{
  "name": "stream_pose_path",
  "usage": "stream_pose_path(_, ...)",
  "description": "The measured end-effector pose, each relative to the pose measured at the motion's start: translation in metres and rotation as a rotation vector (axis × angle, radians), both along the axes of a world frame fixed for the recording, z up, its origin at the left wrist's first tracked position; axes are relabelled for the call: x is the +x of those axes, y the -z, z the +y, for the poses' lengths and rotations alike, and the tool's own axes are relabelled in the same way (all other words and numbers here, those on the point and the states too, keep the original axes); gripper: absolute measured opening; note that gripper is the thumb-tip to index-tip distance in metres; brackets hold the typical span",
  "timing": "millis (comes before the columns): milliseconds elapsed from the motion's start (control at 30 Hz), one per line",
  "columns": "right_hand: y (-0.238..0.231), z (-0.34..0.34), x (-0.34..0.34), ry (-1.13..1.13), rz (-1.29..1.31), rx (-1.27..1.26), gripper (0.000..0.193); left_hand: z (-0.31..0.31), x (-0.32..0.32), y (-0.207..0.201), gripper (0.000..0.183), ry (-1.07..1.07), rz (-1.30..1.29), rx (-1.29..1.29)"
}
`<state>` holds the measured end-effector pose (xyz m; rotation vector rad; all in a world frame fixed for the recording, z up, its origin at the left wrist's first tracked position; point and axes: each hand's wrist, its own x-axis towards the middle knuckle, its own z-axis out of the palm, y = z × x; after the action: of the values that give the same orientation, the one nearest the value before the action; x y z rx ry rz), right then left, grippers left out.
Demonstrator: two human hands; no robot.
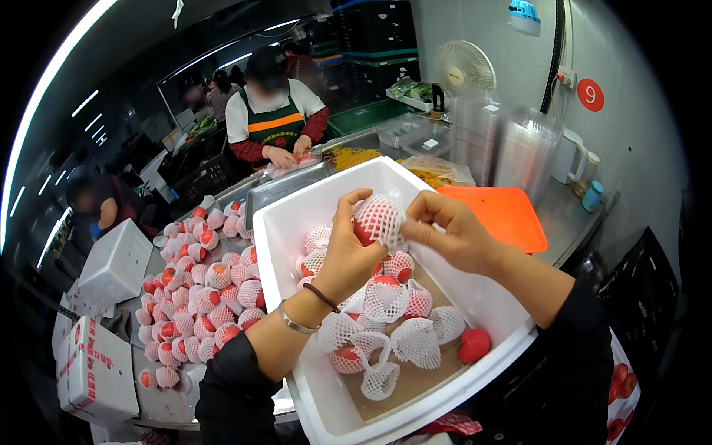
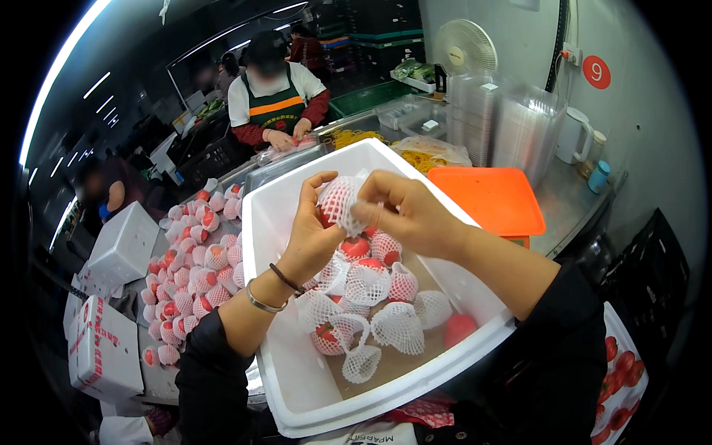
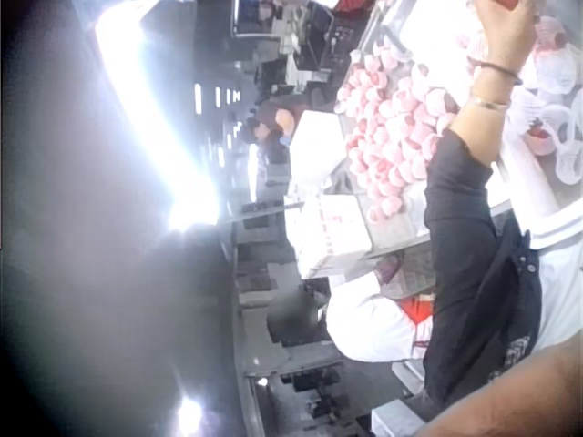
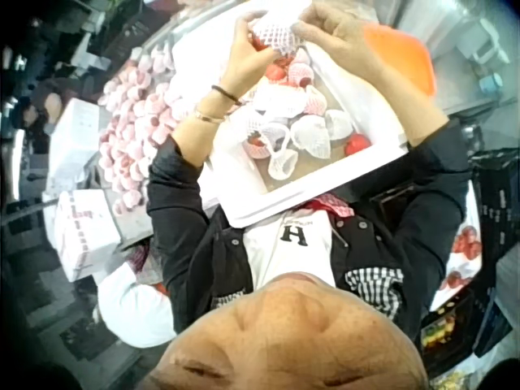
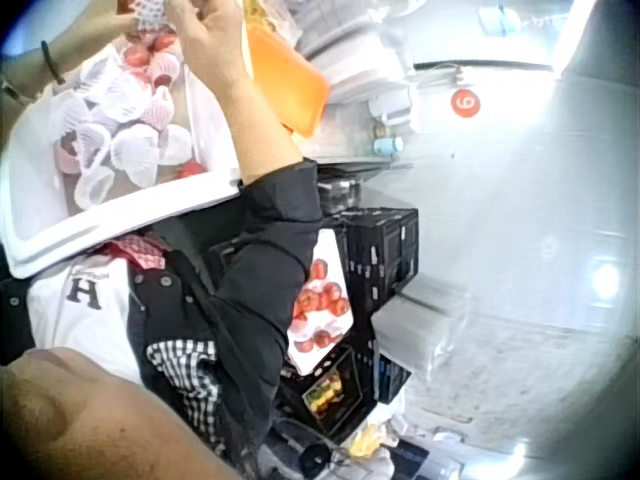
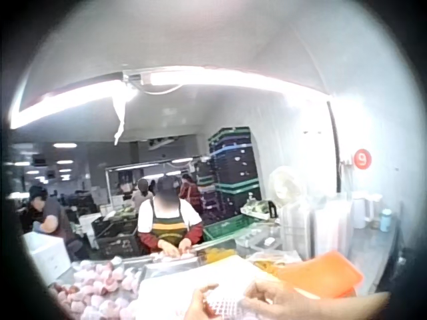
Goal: The person picks up red tomatoes from a white bin and wraps each one individually in a white foam net. The wrapped tomatoes are then placed into a larger white styrofoam box. The process is repeated continuously throughout the clip.
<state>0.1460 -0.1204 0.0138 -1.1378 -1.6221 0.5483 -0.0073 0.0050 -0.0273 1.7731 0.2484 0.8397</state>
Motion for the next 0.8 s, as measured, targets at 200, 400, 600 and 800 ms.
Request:
stream_pose_path(200,-0.005,0.0,-0.003,0.097,-0.016,-0.177,0.027,-0.003,-0.001,-0.015,0.049,-0.002,-0.149,-0.448)
stream_pose_path(400,0.006,0.005,-0.009,0.01,-0.164,-0.222,0.033,0.005,0.002,-0.001,0.04,-0.058,-0.241,-0.43)
stream_pose_path(600,0.014,0.013,-0.005,0.085,0.032,-0.231,0.026,0.0,0.003,-0.001,0.042,-0.078,-0.151,-0.536)
stream_pose_path(800,0.008,0.013,-0.012,-0.037,0.333,0.004,0.022,0.026,-0.015,-0.016,0.03,0.085,-0.574,-0.611)
